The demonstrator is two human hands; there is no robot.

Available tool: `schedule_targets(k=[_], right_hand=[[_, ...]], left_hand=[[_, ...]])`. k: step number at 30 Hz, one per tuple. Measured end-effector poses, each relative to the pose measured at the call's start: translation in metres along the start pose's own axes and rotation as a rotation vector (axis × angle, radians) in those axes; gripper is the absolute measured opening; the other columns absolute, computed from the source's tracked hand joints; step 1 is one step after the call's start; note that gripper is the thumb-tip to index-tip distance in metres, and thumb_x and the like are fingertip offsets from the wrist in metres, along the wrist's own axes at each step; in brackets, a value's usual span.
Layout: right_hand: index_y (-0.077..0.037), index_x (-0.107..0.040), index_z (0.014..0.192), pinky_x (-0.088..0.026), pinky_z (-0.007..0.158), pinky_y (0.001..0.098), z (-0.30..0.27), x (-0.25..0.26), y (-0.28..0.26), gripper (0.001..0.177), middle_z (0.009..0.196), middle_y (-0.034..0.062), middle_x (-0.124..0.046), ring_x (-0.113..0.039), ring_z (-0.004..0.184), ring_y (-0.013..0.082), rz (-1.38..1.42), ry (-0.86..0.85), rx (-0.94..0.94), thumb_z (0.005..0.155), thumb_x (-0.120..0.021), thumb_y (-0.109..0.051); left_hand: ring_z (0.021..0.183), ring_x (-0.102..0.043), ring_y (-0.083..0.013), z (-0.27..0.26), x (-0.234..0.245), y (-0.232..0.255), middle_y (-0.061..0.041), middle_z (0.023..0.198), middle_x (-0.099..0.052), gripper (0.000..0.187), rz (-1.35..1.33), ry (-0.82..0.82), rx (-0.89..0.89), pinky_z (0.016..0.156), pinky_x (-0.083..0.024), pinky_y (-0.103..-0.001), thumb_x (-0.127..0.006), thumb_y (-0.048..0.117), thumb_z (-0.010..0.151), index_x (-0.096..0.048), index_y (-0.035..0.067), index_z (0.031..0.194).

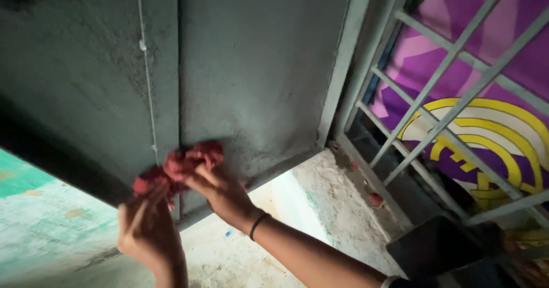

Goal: The person wipes the bars of a window grille and the surface of a metal door using a red cloth, then rinses the cloth in a bucket of water.

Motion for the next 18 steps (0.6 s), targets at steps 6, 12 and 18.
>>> schedule_targets(k=[6, 12, 18], right_hand=[[-0.009, -0.061, 0.135, -0.038, 0.116, 0.0359, -0.084, -0.053, 0.012, 0.031, 0.145, 0.0062, -0.055, -0.048, 0.141, 0.0231, 0.587, -0.511, -0.621, 0.105, -0.055, -0.011], [-0.01, -0.064, 0.141, -0.042, 0.12, 0.0344, -0.104, -0.066, 0.031, 0.042, 0.148, 0.009, -0.058, -0.052, 0.143, 0.0255, 0.331, -0.516, -0.166, 0.103, -0.049, 0.0], [-0.007, -0.064, 0.13, -0.045, 0.11, 0.0402, -0.094, 0.004, 0.0, 0.057, 0.14, 0.0143, -0.057, -0.054, 0.131, 0.0367, 0.333, -0.138, -0.274, 0.077, -0.075, 0.013]], left_hand=[[0.086, -0.073, -0.0189, -0.099, -0.013, -0.099, -0.006, 0.1, -0.074, 0.013, -0.1, -0.197, 0.313, 0.075, -0.06, -0.03, -0.078, 0.01, 0.09, -0.08, 0.015, 0.102], [0.086, -0.072, -0.0232, -0.101, -0.024, -0.111, -0.01, 0.096, -0.076, 0.008, 0.111, -0.227, 0.466, 0.078, -0.054, -0.033, -0.082, 0.014, 0.092, -0.084, 0.014, 0.1], [0.096, -0.071, -0.016, -0.092, -0.038, -0.05, -0.012, 0.109, -0.075, 0.027, -0.721, -0.096, 0.712, 0.088, -0.057, -0.028, -0.075, 0.009, 0.09, -0.072, -0.002, 0.115]])
Point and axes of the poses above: each hand's wrist, its own z-axis towards the middle knuckle, its own x-axis out of the back of the hand, y = z × x, the point moved 5 cm from there along z, towards the middle knuckle
